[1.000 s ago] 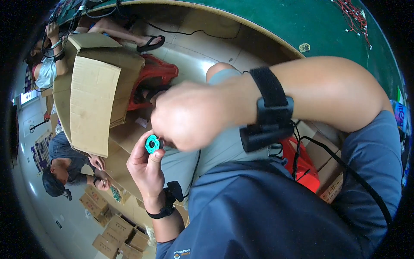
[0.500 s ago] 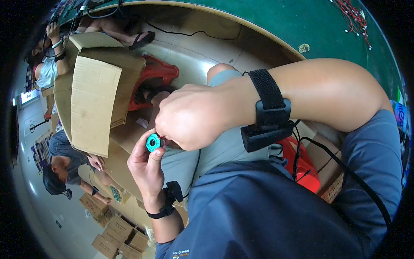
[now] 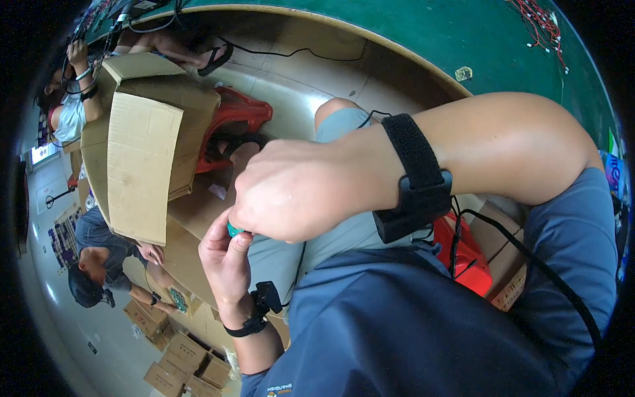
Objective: Assembling wiring to small green plastic components at a factory workstation.
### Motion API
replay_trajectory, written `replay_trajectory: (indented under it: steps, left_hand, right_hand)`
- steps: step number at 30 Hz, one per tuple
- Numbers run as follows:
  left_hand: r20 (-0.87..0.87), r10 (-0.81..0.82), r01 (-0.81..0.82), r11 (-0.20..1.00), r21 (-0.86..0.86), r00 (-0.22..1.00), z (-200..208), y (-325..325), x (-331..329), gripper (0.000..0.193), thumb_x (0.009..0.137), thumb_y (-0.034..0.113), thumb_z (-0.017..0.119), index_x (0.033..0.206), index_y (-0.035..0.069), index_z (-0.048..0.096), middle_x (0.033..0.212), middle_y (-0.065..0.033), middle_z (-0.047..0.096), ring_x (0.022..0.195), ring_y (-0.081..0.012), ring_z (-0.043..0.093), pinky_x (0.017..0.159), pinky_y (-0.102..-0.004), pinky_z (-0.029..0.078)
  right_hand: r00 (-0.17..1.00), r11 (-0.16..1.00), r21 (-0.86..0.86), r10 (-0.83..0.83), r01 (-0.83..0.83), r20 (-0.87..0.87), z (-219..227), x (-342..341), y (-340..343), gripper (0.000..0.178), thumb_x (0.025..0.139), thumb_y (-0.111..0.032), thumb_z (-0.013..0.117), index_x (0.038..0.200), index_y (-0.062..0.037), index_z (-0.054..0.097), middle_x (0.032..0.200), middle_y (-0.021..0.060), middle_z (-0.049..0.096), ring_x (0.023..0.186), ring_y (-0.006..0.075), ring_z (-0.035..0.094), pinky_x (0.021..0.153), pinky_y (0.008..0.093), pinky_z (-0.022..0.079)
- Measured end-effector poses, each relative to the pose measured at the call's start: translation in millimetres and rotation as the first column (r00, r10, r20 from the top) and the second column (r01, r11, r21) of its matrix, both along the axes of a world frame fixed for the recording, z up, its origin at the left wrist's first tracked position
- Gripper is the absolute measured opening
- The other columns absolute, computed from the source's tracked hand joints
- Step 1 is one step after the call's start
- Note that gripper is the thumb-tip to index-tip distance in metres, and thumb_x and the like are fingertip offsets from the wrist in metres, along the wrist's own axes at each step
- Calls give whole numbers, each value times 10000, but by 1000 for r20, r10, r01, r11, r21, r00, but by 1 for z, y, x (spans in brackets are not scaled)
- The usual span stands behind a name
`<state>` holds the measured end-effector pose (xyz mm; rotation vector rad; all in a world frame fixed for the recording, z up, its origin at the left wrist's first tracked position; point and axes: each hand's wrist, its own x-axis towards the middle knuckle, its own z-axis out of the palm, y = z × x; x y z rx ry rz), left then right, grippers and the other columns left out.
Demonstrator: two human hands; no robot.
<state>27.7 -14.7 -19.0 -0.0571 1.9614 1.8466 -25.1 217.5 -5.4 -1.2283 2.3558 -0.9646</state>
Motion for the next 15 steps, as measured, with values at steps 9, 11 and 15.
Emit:
replay_trajectory:
  steps: [9,11,15]
  left_hand:
    - [26,-22,21,999,38,999,1,6,-4,426,860,63,740,1233,-75,588,1045,-67,677,928,-135,635,844,-280,528]
    - [-1,-6,6,1000,15,1000,0,2,-1,421,865,65,736,1234,-73,588,1040,-75,679,930,-145,642,849,-289,532]
    - [-15,27,-26,999,42,1000,1,8,-1,407,870,68,730,1227,-72,593,1026,-89,683,925,-156,652,855,-290,530]
  right_hand:
    - [993,993,40,-115,114,36,3,-8,2,120,678,-111,664,790,-70,664,684,143,665,649,349,663,522,472,467]
    - [994,995,84,-63,55,94,7,-6,-1,128,684,-137,690,790,-66,702,736,159,688,723,356,682,612,443,547]
    - [993,994,0,-109,109,50,2,-6,2,111,676,-108,669,778,-67,683,651,141,654,627,342,661,515,480,434]
